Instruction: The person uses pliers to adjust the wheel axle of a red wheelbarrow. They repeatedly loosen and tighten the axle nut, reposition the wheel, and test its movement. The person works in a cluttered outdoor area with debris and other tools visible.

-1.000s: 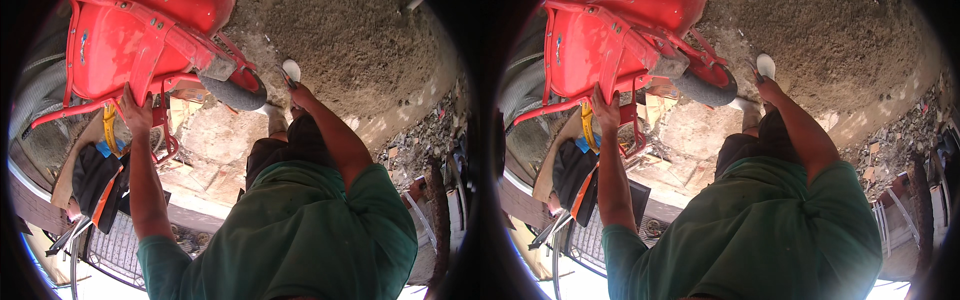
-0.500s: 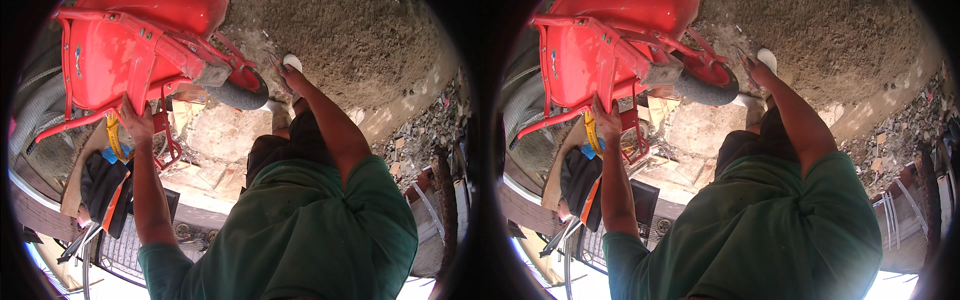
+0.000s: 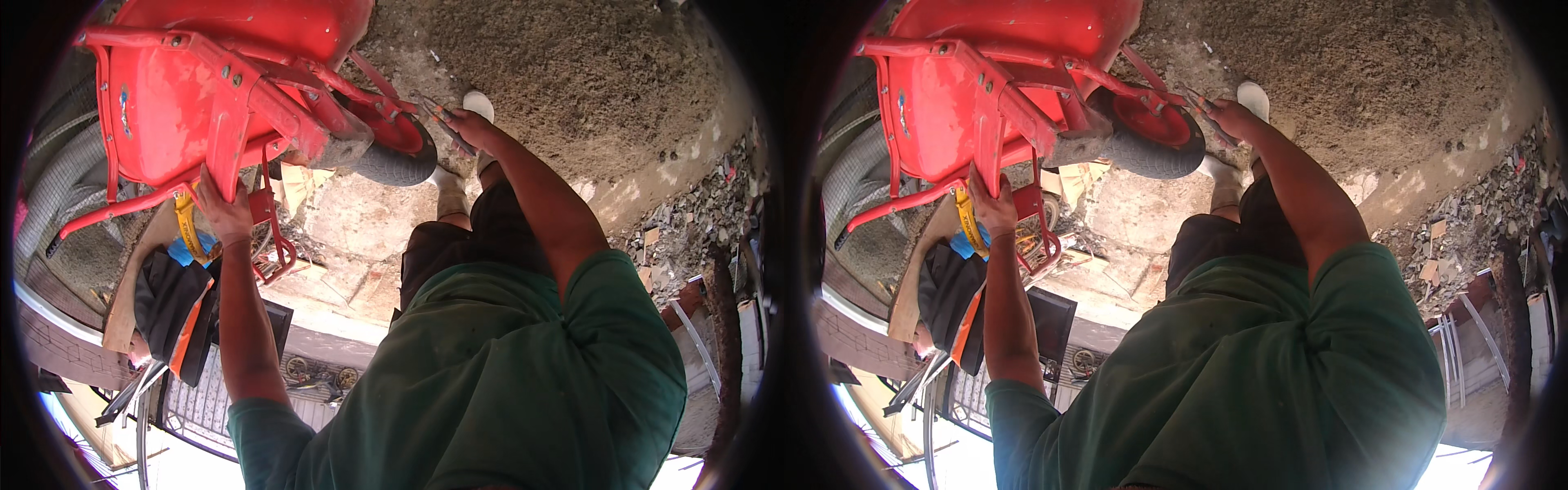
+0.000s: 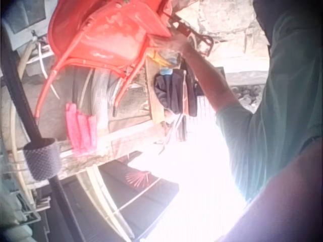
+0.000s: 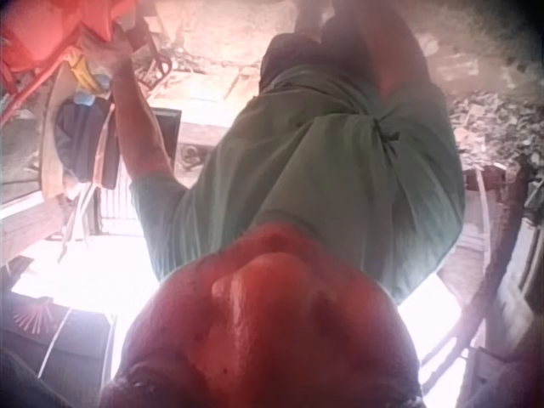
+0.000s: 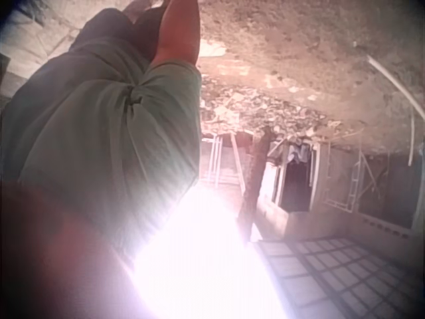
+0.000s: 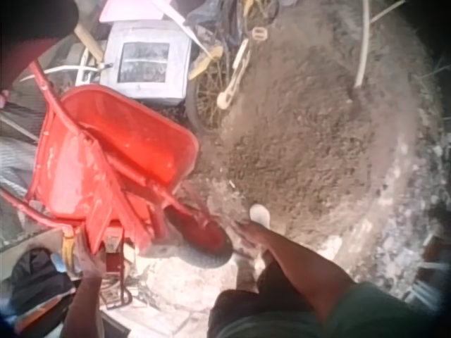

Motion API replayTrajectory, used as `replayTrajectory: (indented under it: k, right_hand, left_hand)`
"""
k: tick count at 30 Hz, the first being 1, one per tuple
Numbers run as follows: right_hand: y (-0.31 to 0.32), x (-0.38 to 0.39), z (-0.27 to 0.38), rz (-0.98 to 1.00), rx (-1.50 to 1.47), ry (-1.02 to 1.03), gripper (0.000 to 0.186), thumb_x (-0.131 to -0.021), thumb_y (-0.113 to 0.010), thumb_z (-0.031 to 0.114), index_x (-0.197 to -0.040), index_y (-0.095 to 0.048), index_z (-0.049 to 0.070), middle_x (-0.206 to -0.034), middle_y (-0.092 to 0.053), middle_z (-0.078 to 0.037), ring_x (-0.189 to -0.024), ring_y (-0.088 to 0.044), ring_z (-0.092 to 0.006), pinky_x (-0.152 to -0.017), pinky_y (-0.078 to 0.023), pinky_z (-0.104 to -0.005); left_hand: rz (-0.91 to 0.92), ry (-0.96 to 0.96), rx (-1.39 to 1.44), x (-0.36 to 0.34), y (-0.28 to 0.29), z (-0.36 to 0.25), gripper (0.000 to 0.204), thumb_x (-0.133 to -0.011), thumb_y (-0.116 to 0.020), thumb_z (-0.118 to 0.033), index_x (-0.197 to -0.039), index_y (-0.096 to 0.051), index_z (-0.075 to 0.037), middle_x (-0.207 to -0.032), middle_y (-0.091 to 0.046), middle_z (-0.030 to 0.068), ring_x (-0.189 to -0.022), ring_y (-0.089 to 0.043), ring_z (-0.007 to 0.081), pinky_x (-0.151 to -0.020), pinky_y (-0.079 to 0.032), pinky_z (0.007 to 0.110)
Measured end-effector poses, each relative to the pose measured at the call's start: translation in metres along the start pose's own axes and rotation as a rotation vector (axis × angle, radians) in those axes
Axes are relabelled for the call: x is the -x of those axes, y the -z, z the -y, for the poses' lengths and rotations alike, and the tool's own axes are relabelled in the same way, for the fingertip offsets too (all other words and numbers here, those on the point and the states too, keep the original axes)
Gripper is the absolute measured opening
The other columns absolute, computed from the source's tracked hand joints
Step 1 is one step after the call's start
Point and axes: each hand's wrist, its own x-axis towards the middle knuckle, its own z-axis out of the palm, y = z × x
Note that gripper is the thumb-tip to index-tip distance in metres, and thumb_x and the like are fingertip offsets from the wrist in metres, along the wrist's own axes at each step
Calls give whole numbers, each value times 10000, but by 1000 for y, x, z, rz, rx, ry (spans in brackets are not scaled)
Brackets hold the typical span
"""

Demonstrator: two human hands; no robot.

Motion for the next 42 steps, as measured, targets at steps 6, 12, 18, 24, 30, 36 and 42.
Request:
replayTrajectory:
  k: [6,12,18,24,30,36,42]
  right_hand:
    - [12,-10,3,70,-24,-15,275,-1067,-467,347,-1233,-558,148,-694,-610,-106,-486,-605,-210,-396,-480,-358]
    - [19,-19,4,97,-45,10,303,-1068,-456,361,-1271,-551,157,-700,-616,-97,-496,-609,-191,-402,-488,-339]
    - [29,-35,-15,93,-90,43,356,-1057,-491,381,-1294,-558,123,-709,-637,-99,-503,-628,-196,-420,-505,-342]
    - [32,-38,-33,104,-112,87,384,-1055,-490,390,-1297,-565,102,-713,-641,-92,-530,-642,-177,-446,-515,-324]
    - [43,-40,-50,71,-23,72,434,-1053,-469,387,-1386,-533,116,-766,-647,-97,-594,-659,-175,-498,-536,-335]
    - [41,-43,-49,-187,517,250,453,-1000,-492,197,-1453,-497,205,-898,-691,-186,-742,-686,-298,-663,-534,-420]
    - [53,-32,-29,-66,318,215,351,-880,-604,38,-1225,-633,96,-801,-648,-84,-679,-636,-164,-588,-480,-346]
  left_hand:
    - [-37,-89,5,-1,-2,3,711,-840,-694,-156,-1465,-403,16,-1402,-496,252,-1318,-449,438,-1124,-356,522]
    - [-10,-81,-22,1,-3,2,690,-883,-679,-200,-1469,-394,29,-1414,-488,266,-1322,-453,442,-1121,-356,507]
    - [39,-54,37,0,-7,3,671,-913,-610,-208,-1498,-367,13,-1448,-460,268,-1342,-432,458,-1135,-338,494]
    - [54,-131,-28,6,0,29,798,-916,-602,-412,-1491,-338,75,-1466,-439,276,-1372,-431,426,-1148,-338,488]
    - [34,-245,-3,5,-7,30,867,-880,-661,-438,-1500,-327,66,-1488,-424,249,-1365,-450,405,-1135,-361,478]
    - [47,-267,-16,3,-6,23,873,-894,-638,-472,-1502,-322,70,-1495,-418,256,-1383,-434,409,-1147,-347,486]
    - [71,-89,-13,7,-6,34,912,-936,-539,-597,-1507,-313,77,-1513,-392,284,-1403,-402,426,-1164,-318,495]
